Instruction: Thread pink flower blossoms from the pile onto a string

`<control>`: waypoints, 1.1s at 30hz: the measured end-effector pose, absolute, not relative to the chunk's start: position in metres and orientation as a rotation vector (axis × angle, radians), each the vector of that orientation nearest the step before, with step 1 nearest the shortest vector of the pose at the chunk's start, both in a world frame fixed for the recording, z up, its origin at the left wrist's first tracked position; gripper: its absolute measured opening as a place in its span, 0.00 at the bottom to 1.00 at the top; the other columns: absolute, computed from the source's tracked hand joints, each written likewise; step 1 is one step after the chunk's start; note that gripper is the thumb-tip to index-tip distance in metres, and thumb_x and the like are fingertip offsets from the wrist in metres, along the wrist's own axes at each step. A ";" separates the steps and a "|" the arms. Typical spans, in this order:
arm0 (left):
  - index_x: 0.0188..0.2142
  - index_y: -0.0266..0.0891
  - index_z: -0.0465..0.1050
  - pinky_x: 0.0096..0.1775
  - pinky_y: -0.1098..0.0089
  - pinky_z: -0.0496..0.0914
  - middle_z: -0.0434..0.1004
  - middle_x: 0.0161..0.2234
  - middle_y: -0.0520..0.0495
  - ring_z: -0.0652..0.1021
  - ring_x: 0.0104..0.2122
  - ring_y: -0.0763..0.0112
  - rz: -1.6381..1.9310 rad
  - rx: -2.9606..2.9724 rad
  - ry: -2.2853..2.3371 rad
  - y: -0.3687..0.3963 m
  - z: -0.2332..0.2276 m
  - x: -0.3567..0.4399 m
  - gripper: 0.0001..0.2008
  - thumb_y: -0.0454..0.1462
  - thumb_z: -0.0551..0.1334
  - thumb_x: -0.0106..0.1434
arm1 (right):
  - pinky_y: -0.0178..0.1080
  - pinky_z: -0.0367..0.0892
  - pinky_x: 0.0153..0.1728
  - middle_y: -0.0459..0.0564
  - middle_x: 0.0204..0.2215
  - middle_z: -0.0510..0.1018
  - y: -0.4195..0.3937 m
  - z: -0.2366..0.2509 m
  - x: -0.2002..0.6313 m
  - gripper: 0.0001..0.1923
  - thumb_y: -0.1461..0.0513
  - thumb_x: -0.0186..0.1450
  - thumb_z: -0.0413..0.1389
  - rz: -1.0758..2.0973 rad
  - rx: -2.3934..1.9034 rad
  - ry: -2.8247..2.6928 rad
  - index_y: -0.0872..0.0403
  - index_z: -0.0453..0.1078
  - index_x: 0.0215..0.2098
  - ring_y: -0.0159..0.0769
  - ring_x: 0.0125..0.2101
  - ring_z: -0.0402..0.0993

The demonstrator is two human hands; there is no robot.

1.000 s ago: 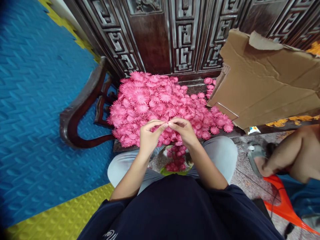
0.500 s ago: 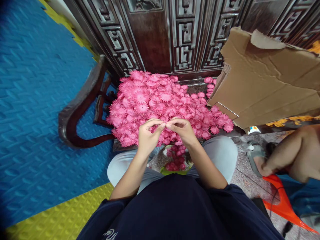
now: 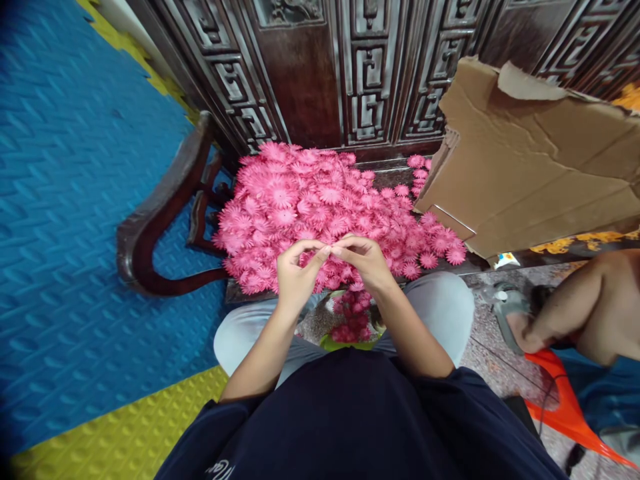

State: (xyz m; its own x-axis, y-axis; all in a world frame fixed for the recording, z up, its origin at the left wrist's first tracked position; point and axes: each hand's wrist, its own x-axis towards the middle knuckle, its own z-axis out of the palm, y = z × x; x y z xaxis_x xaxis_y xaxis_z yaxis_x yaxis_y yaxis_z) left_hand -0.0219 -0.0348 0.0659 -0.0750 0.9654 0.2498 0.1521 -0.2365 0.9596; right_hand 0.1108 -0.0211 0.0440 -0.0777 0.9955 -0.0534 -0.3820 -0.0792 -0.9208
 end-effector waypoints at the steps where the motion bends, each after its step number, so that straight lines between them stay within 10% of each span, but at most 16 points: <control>1: 0.29 0.38 0.75 0.37 0.73 0.69 0.78 0.28 0.51 0.76 0.31 0.74 1.380 1.480 1.256 -0.035 0.066 -0.023 0.05 0.38 0.64 0.57 | 0.33 0.65 0.34 0.41 0.23 0.76 -0.021 0.044 0.111 0.06 0.59 0.46 0.68 1.462 -0.929 -0.928 0.47 0.78 0.23 0.26 0.28 0.69; 33: 0.28 0.39 0.66 0.35 0.72 0.64 0.66 0.26 0.51 0.68 0.29 0.73 1.272 1.272 1.094 -0.032 0.062 -0.033 0.11 0.44 0.59 0.60 | 0.34 0.55 0.31 0.42 0.19 0.66 -0.026 0.053 0.113 0.10 0.57 0.55 0.60 1.461 -1.024 -0.974 0.53 0.68 0.21 0.28 0.24 0.59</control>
